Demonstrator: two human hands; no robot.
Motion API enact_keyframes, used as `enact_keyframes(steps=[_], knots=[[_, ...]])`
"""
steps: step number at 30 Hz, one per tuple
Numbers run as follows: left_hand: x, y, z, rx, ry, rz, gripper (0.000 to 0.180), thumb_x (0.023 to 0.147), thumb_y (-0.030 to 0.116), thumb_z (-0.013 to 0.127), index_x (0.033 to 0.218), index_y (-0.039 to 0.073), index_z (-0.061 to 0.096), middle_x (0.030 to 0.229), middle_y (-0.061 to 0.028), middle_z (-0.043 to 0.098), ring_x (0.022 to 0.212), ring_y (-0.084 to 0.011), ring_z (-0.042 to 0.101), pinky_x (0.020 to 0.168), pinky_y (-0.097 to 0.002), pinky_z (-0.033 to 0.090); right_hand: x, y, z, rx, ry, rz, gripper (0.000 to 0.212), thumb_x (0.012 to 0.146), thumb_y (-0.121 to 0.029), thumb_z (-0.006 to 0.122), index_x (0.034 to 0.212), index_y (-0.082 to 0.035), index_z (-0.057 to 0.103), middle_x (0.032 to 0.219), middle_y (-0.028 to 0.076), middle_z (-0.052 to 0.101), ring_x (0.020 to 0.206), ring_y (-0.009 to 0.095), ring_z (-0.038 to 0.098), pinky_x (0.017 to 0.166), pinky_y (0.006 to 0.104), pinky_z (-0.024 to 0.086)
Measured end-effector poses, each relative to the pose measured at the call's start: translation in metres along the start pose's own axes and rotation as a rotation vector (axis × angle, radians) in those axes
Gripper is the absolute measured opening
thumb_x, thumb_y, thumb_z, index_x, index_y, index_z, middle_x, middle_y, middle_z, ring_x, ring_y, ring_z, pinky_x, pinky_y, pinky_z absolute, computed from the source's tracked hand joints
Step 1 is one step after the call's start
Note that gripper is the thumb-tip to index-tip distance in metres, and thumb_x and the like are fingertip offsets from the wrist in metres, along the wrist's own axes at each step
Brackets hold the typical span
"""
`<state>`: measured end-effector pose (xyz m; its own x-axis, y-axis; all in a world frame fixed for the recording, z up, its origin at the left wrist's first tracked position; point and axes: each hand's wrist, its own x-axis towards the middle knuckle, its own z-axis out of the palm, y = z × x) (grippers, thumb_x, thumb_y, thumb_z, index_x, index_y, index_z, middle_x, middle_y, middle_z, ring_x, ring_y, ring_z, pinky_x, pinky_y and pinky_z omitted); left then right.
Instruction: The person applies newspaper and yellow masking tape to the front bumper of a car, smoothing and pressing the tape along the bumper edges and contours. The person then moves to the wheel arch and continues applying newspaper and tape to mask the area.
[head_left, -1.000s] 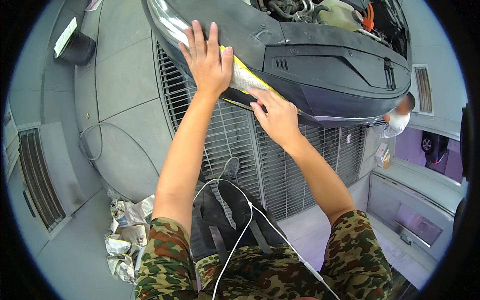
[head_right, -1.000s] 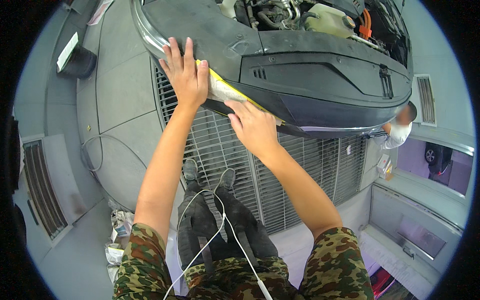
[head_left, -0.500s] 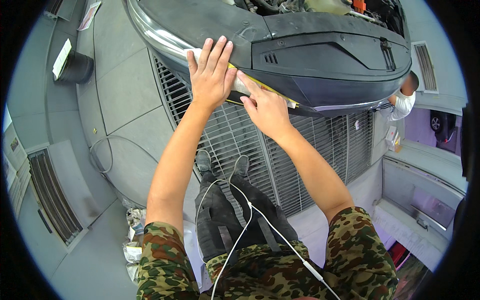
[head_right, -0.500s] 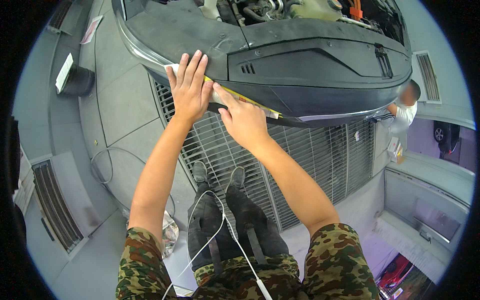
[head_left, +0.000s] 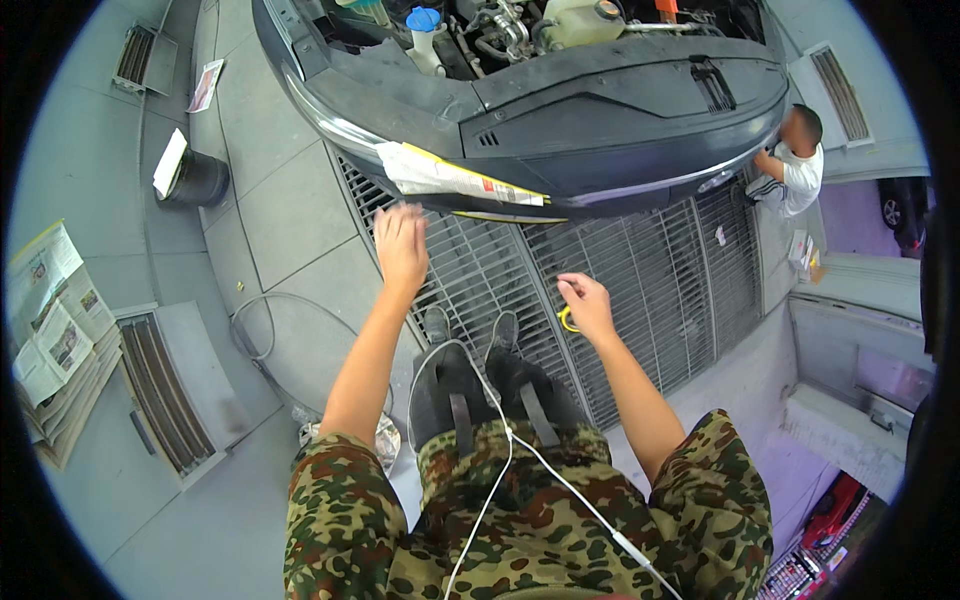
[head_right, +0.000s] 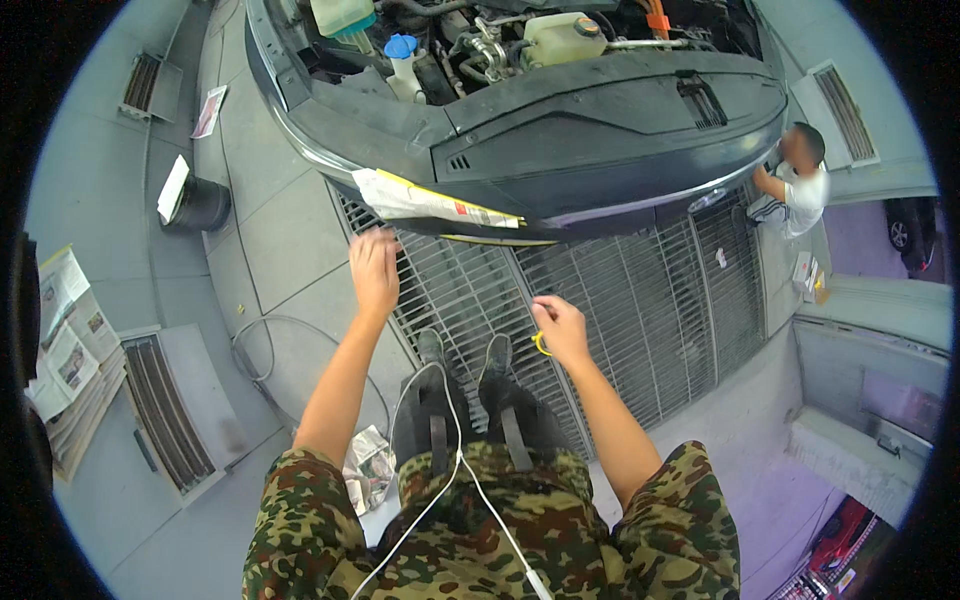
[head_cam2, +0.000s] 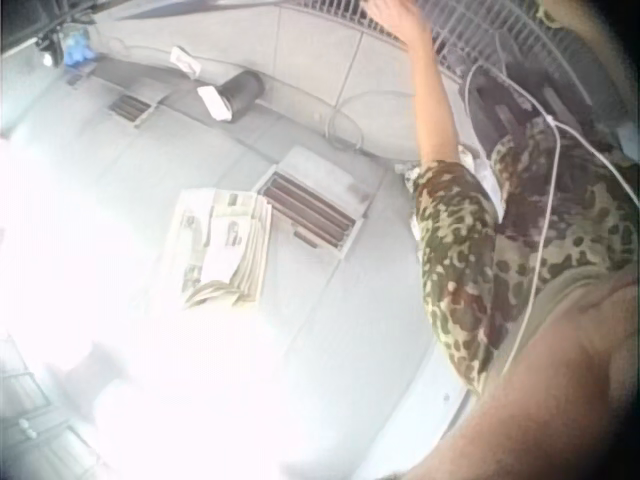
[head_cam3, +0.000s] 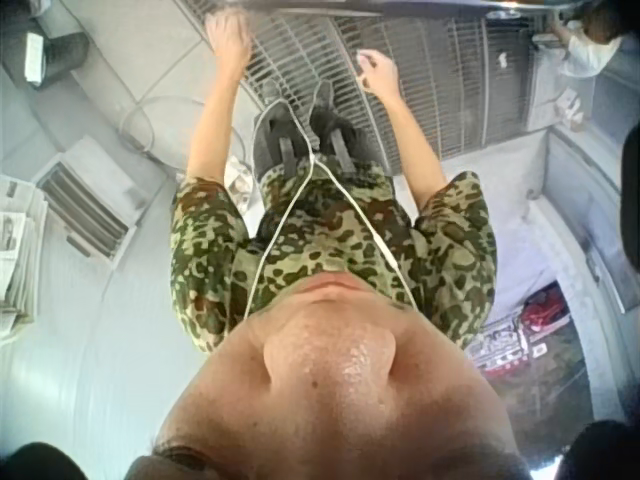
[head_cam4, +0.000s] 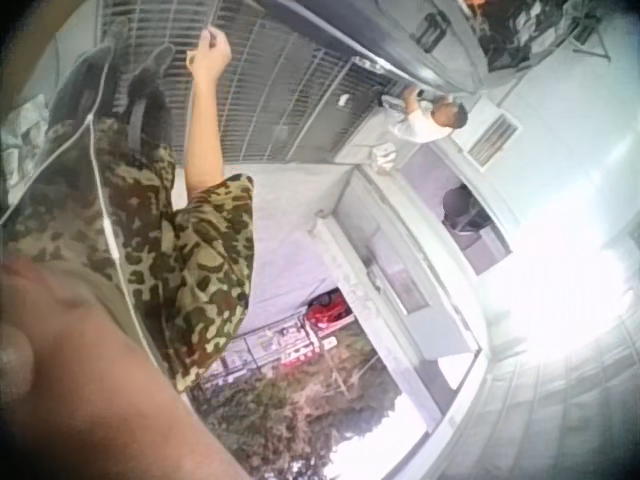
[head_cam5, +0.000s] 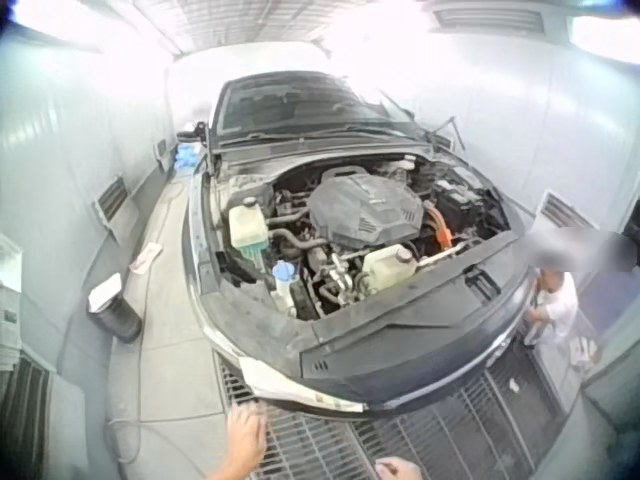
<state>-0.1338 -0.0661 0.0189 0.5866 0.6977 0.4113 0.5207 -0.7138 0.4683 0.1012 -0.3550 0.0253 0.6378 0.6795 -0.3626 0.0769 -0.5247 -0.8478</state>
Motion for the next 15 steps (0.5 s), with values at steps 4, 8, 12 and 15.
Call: enact_keyframes(steps=[4,8,12,15], knots=[[-0.107,0.029,-0.041,-0.158,-0.259,-0.257,0.024,0.104,0.02,0.067,0.086,0.003,0.067,0.091,-0.015,0.067,0.09,-0.0391,0.062,0.082,-0.0483,0.051,-0.058,0.052,-0.033,0.222,0.034,0.251,0.023,0.103,-0.014,0.073,0.12,0.001,0.077,0.092,0.0,0.072,0.074,0.005,0.06,0.064,0.0235,0.046],[-0.118,0.041,-0.057,-0.275,-0.343,-0.341,0.013,0.094,0.014,0.078,0.088,0.005,0.071,0.096,-0.0134,0.072,0.097,-0.0355,0.068,0.085,-0.0444,0.055,-0.079,0.059,-0.044,0.311,0.012,0.44,0.024,0.102,-0.013,0.073,0.122,0.001,0.076,0.094,0.0,0.072,0.075,0.005,0.059,0.064,0.0234,0.045],[-0.022,0.025,-0.038,-0.166,-0.246,0.197,0.036,0.088,0.009,0.082,0.122,0.008,0.072,0.126,-0.0102,0.071,0.116,-0.034,0.067,0.097,-0.0462,0.053,-0.069,0.037,-0.014,0.266,0.006,0.396,0.027,0.101,-0.014,0.074,0.122,0.003,0.075,0.098,0.003,0.074,0.084,0.009,0.065,0.075,0.0272,0.052],[0.055,0.016,-0.005,-0.073,-0.299,0.589,0.054,0.086,0.013,0.078,0.138,0.003,0.066,0.139,-0.0107,0.066,0.134,-0.0304,0.06,0.111,-0.0464,0.048,-0.061,0.018,0.02,0.236,0.026,0.326,0.029,0.101,-0.017,0.075,0.123,0.002,0.075,0.098,0.004,0.075,0.085,0.011,0.066,0.079,0.0297,0.054]])
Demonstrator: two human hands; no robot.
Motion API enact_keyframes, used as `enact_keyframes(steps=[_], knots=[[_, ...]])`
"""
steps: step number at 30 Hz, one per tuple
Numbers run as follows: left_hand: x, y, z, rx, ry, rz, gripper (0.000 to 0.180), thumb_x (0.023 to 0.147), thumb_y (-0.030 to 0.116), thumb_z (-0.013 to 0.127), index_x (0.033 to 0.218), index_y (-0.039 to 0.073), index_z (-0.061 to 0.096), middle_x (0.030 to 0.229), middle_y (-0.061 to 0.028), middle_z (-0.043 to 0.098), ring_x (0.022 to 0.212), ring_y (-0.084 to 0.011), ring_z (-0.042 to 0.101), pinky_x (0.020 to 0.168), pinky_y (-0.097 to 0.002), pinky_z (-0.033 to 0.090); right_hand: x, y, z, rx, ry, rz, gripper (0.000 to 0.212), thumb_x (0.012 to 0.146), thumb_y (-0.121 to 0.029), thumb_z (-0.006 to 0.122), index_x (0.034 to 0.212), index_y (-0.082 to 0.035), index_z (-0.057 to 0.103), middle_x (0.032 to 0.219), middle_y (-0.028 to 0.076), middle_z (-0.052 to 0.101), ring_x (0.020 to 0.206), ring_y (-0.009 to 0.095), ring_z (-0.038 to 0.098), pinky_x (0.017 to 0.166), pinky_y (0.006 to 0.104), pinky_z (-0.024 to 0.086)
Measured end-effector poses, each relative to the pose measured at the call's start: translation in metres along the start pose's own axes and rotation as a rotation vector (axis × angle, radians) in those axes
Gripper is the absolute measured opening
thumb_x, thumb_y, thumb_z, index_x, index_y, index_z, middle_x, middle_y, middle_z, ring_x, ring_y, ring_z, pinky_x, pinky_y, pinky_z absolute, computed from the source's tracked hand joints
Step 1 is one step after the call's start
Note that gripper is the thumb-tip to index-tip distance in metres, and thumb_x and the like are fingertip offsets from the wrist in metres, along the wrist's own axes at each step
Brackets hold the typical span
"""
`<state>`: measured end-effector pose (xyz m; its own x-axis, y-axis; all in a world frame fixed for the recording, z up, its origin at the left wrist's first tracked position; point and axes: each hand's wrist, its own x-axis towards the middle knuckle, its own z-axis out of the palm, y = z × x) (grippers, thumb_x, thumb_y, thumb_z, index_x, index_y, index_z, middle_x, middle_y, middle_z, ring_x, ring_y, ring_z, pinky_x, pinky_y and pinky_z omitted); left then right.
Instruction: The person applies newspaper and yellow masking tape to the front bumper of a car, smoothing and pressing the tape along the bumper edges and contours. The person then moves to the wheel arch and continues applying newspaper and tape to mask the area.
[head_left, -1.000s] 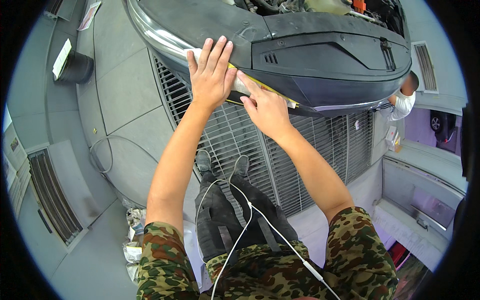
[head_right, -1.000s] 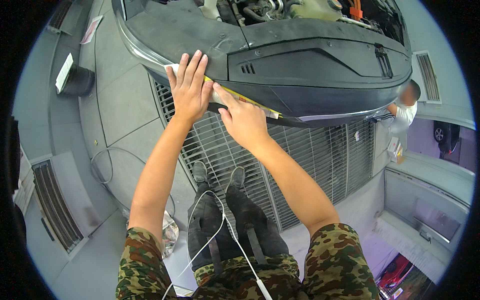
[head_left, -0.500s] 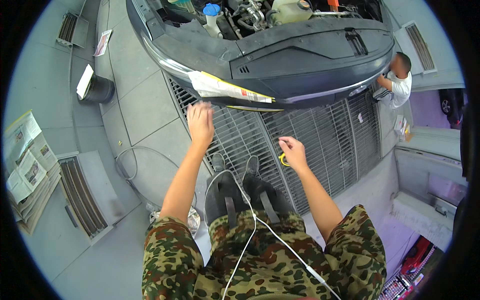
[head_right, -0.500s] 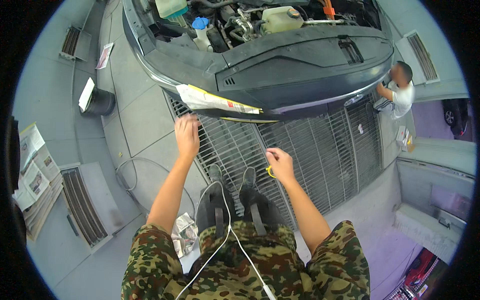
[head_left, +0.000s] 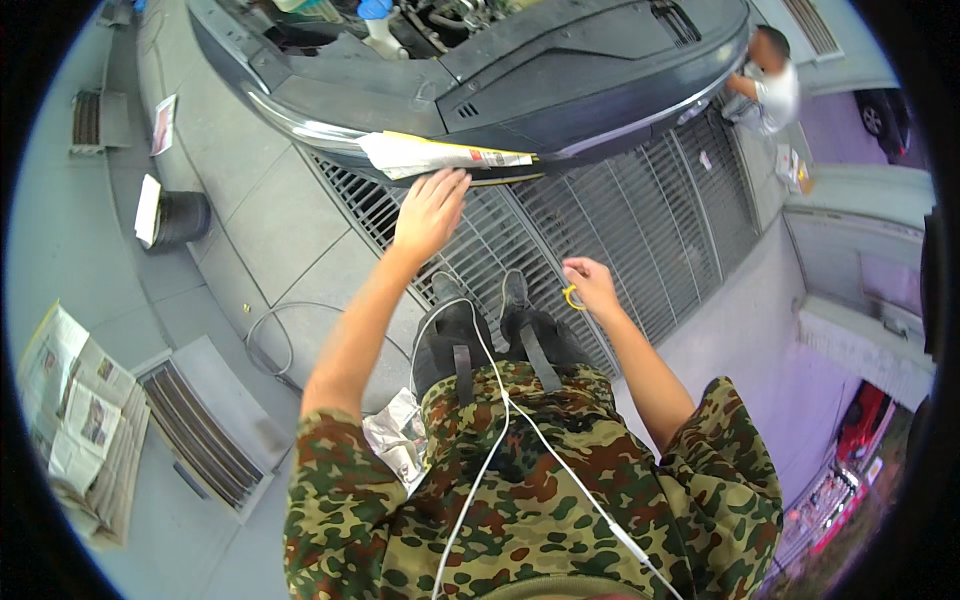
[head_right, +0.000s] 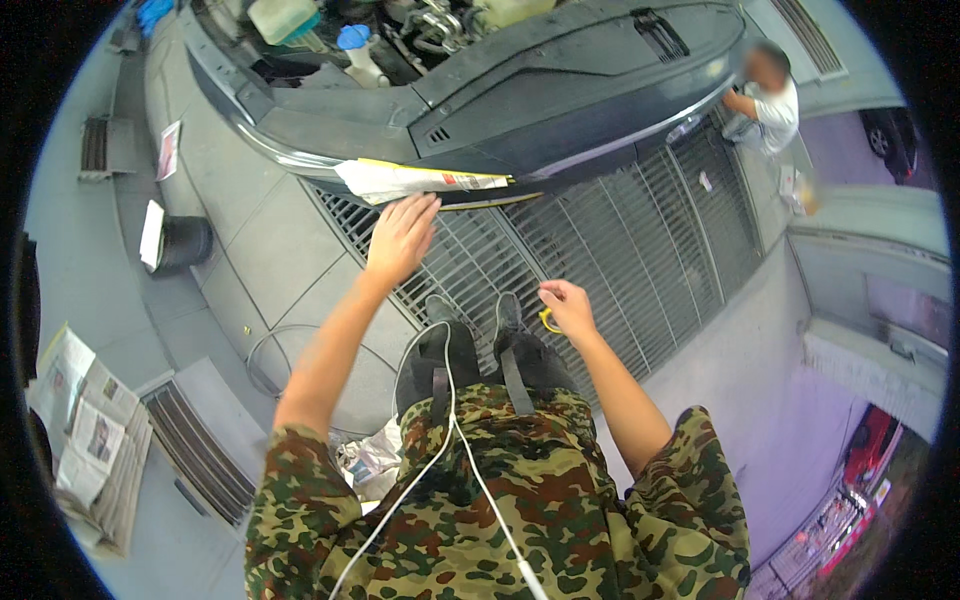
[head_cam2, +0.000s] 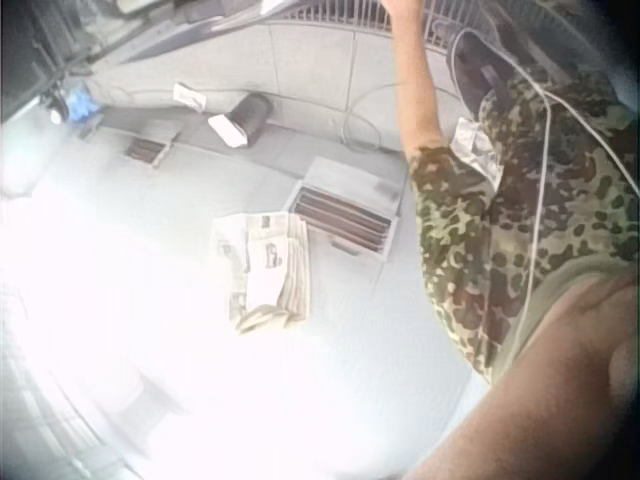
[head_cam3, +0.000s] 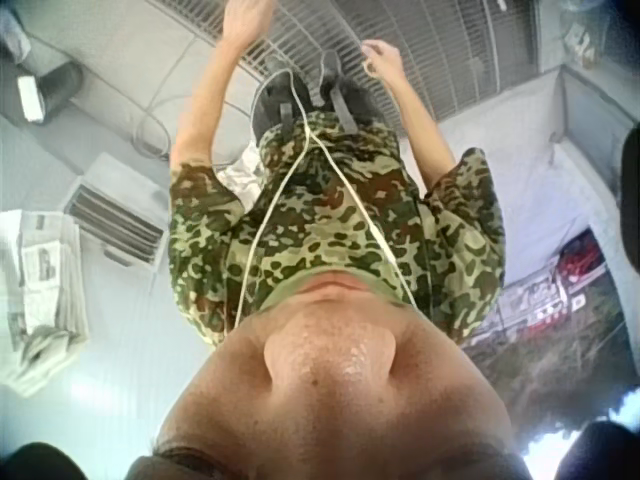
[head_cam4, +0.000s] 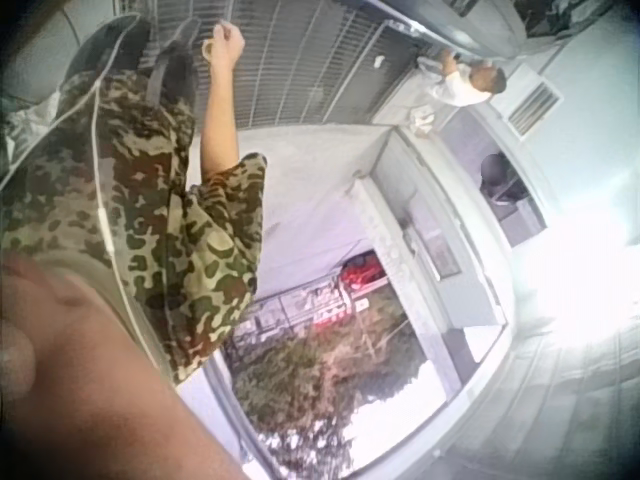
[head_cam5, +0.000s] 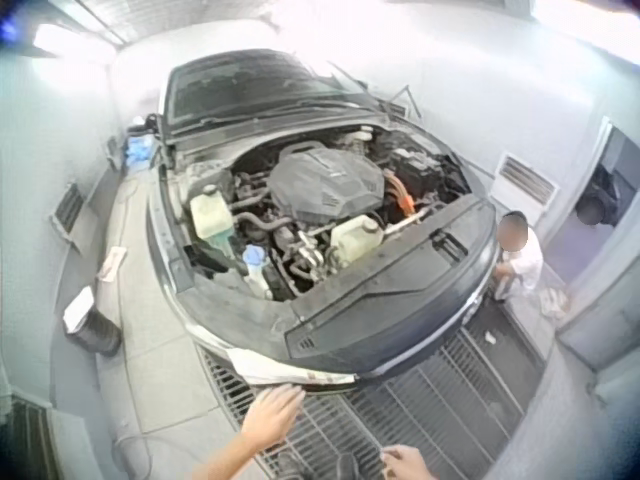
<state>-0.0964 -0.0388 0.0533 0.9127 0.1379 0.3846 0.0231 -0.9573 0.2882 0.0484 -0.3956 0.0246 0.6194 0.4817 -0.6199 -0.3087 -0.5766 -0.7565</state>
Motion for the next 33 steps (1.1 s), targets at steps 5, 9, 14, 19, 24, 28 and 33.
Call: enact_keyframes(steps=[5,9,14,19,24,28,33], knots=[[0.049,-0.035,0.024,0.236,-0.187,0.34,0.061,0.091,0.023,0.069,0.148,0.005,0.06,0.154,-0.0104,0.056,0.141,-0.0275,0.055,0.119,-0.0482,0.043,-0.025,-0.002,0.044,0.071,0.033,-0.01,0.028,0.101,-0.019,0.076,0.122,0.0,0.077,0.091,0.0,0.071,0.08,0.008,0.061,0.071,0.0284,0.049],[0.055,-0.034,0.037,0.361,-0.25,0.406,0.075,0.089,0.027,0.073,0.159,0.007,0.051,0.167,-0.0087,0.046,0.148,-0.0267,0.048,0.12,-0.0527,0.041,-0.058,0.012,0.056,0.073,0.133,0.08,0.027,0.102,-0.019,0.075,0.121,0.0,0.077,0.091,-0.001,0.069,0.081,0.008,0.06,0.07,0.0287,0.049],[0.064,-0.021,0.059,0.373,-0.271,0.471,0.07,0.095,0.027,0.062,0.161,0.006,0.049,0.169,-0.0107,0.043,0.151,-0.0266,0.045,0.12,-0.0536,0.04,-0.082,0.03,0.052,0.126,0.209,0.234,0.027,0.102,-0.019,0.074,0.12,0.001,0.076,0.09,-0.001,0.067,0.081,0.008,0.059,0.071,0.0283,0.048],[0.064,-0.015,0.073,0.428,-0.319,0.479,0.077,0.09,0.029,0.072,0.161,0.009,0.049,0.171,-0.0089,0.042,0.152,-0.0257,0.044,0.12,-0.0535,0.04,-0.08,0.04,0.034,0.185,0.21,0.189,0.026,0.102,-0.018,0.074,0.119,0.001,0.077,0.089,-0.002,0.066,0.081,0.007,0.058,0.071,0.0269,0.047],[0.064,0.011,0.072,0.407,-0.352,0.309,0.075,0.089,0.027,0.074,0.16,0.015,0.051,0.17,-0.0083,0.043,0.15,-0.0252,0.047,0.122,-0.0595,0.036,-0.059,0.077,-0.009,0.181,0.131,0.182,0.025,0.102,-0.019,0.075,0.116,0.002,0.077,0.086,-0.001,0.067,0.077,0.007,0.059,0.069,0.0264,0.048],[0.036,0.042,0.089,0.272,-0.253,0.066,0.074,0.088,0.026,0.078,0.157,0.021,0.053,0.168,-0.0072,0.044,0.152,-0.0251,0.045,0.124,-0.0665,0.029,-0.065,0.118,-0.083,0.045,-0.056,0.197,0.026,0.101,-0.025,0.077,0.106,0.0,0.078,0.079,0.002,0.071,0.068,0.01,0.064,0.064,0.0291,0.05],[-0.118,0.069,0.138,-0.225,-0.493,-0.828,0.029,0.093,0.031,0.08,0.099,0.004,0.071,0.108,-0.0156,0.076,0.1,-0.0422,0.072,0.083,-0.0505,0.059,-0.12,0.135,-0.179,-0.541,-0.618,0.575,0.059,0.091,-0.061,0.079,0.081,-0.003,0.08,0.066,0.007,0.071,0.061,0.018,0.07,0.058,0.0334,0.054]])
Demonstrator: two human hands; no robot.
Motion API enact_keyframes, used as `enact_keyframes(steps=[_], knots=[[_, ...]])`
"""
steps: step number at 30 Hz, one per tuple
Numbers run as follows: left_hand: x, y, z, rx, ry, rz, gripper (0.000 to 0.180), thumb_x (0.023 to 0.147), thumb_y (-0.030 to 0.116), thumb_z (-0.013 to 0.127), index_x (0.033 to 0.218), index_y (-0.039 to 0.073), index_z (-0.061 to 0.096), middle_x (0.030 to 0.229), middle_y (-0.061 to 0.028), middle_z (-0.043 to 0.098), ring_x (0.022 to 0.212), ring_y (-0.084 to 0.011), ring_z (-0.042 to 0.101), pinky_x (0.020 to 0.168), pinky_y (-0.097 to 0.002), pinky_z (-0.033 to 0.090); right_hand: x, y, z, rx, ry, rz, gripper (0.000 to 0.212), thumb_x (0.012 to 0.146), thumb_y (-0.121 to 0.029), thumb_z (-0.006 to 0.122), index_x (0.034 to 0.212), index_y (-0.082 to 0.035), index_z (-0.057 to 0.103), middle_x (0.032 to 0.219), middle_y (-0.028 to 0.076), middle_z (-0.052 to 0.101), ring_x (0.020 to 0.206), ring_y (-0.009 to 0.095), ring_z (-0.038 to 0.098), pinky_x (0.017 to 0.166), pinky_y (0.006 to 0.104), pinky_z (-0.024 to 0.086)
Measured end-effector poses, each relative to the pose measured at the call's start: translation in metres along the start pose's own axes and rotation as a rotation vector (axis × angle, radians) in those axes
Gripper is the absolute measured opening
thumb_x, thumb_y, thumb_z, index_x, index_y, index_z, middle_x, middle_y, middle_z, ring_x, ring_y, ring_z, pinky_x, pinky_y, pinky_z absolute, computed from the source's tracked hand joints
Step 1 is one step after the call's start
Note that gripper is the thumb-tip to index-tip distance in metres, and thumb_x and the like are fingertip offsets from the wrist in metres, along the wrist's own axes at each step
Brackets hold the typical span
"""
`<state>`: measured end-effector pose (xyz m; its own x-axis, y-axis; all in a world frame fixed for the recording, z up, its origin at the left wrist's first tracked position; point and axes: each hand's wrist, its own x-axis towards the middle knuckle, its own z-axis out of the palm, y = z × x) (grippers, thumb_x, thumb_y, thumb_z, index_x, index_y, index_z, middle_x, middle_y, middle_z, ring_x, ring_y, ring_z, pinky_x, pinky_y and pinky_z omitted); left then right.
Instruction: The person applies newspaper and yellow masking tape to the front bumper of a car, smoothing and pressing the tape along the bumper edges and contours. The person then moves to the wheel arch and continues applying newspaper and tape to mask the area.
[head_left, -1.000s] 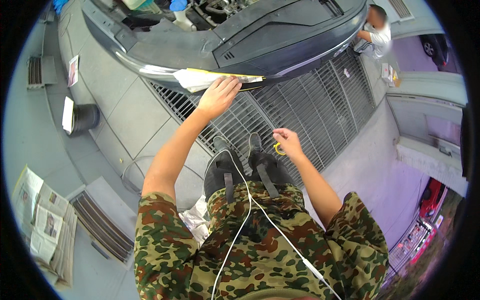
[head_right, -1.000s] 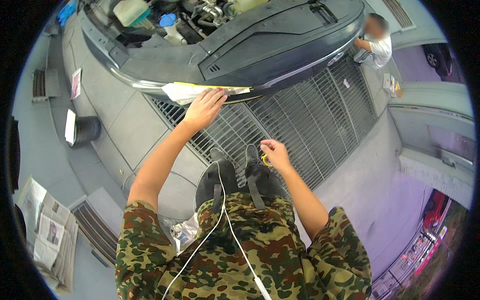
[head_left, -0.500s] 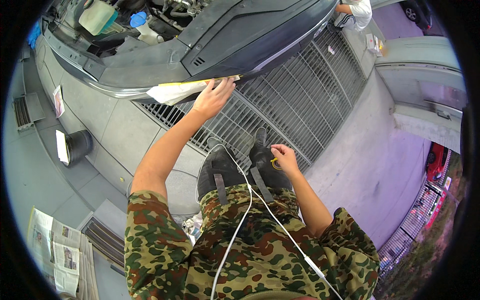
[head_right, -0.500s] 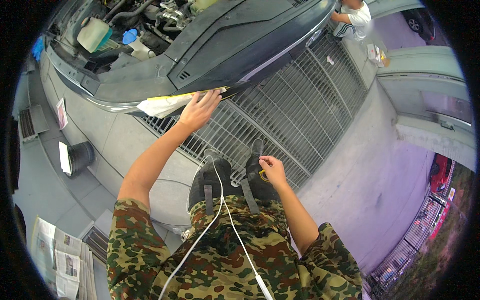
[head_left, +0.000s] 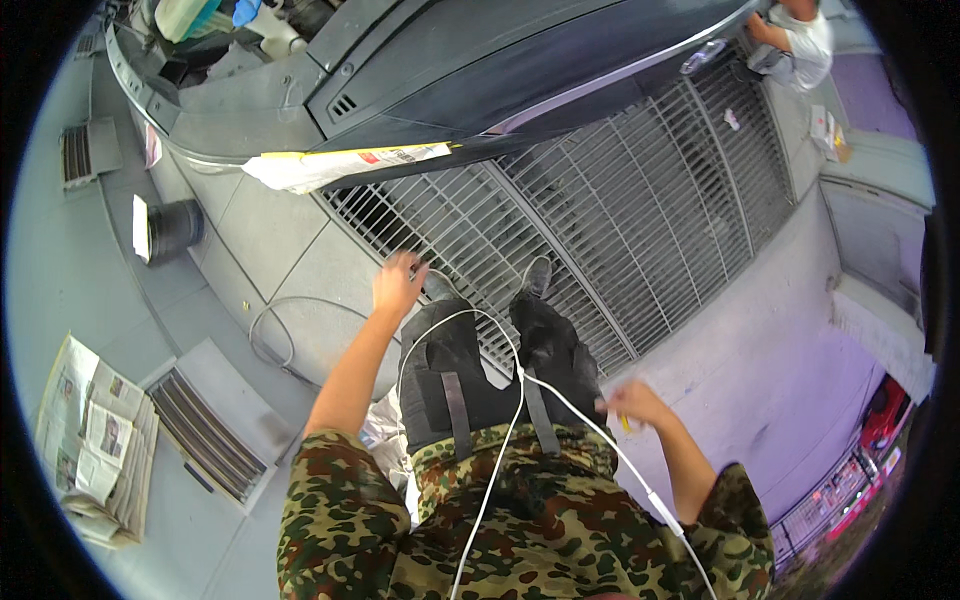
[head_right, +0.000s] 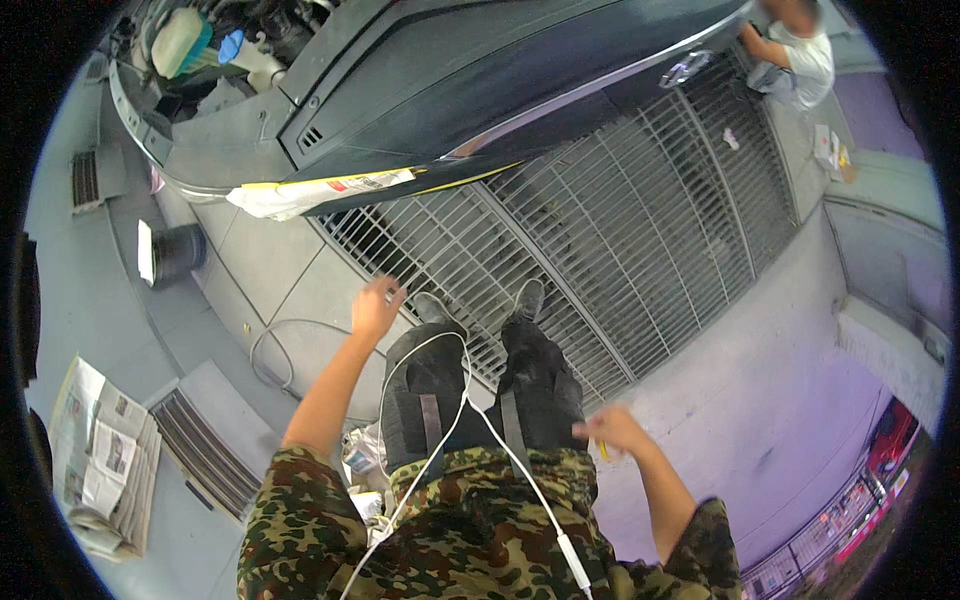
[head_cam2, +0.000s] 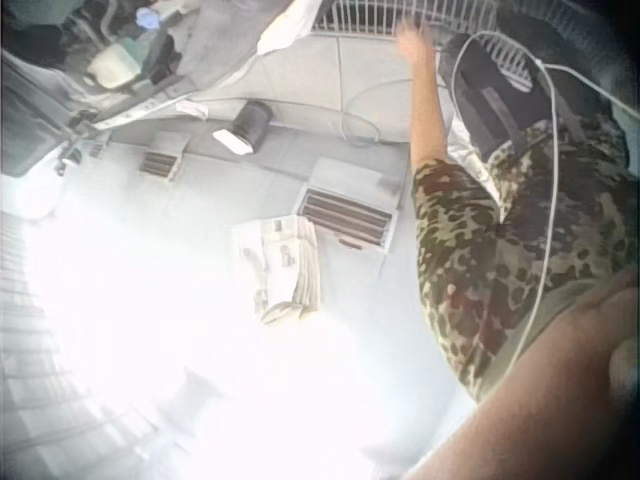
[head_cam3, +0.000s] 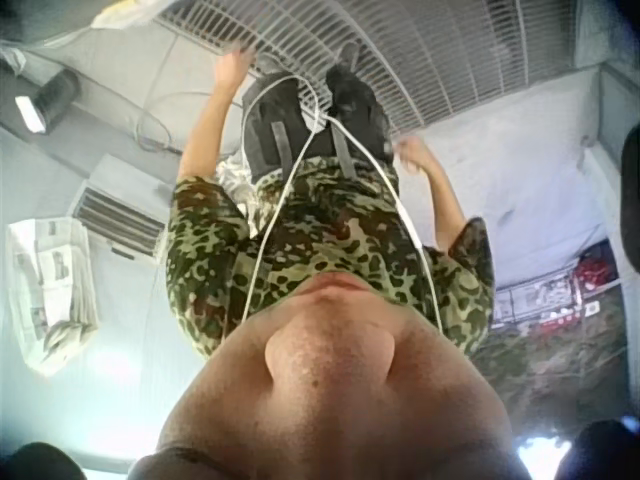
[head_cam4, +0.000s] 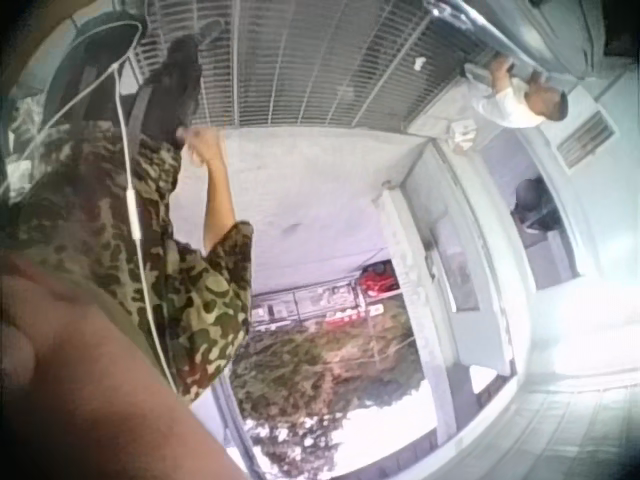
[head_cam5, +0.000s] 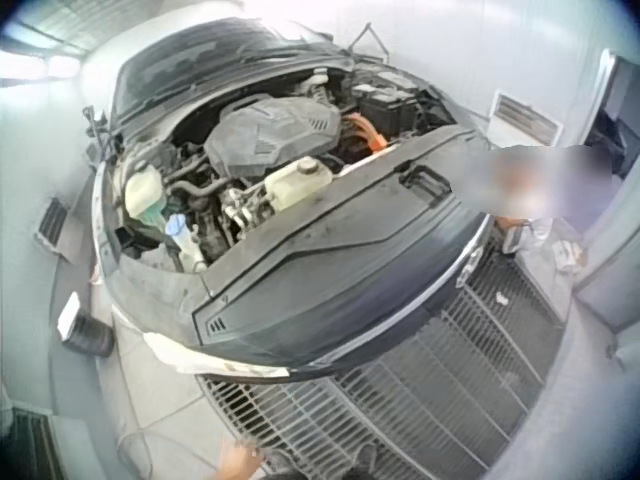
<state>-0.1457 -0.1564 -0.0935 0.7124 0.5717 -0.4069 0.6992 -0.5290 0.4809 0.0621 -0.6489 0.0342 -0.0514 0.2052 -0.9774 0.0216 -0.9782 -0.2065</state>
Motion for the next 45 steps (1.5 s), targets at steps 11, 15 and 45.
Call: enact_keyframes(steps=[11,15,45], knots=[[-0.209,-0.107,0.1,-0.255,-0.686,-0.314,0.049,0.107,0.05,0.06,0.099,0.003,0.072,0.093,-0.0273,0.069,0.094,-0.0448,0.07,0.083,-0.0517,0.053,-0.088,0.079,0.076,0.302,-0.495,-0.064,0.026,0.11,-0.026,0.06,0.095,-0.007,0.07,0.065,-0.003,0.053,0.057,0.007,0.049,0.047,0.0291,0.044],[-0.177,-0.096,0.05,0.025,-0.581,-0.293,0.041,0.101,0.043,0.071,0.086,0.005,0.071,0.085,-0.02,0.072,0.086,-0.0417,0.071,0.083,-0.0497,0.057,-0.044,0.054,0.068,0.146,-0.568,-0.095,0.02,0.107,-0.02,0.058,0.103,-0.009,0.075,0.072,-0.002,0.064,0.06,0.01,0.06,0.051,0.0304,0.053],[0.197,0.011,-0.097,0.879,1.306,1.016,0.075,0.094,0.042,0.074,0.163,0.03,0.05,0.172,0.0047,0.044,0.161,-0.0162,0.037,0.134,-0.0551,0.016,0.182,-0.408,-0.162,-1.178,1.869,-1.913,0.037,0.083,-0.017,0.084,0.118,-0.028,0.084,0.08,-0.004,0.068,0.063,0.015,0.065,0.056,0.0302,0.053]])
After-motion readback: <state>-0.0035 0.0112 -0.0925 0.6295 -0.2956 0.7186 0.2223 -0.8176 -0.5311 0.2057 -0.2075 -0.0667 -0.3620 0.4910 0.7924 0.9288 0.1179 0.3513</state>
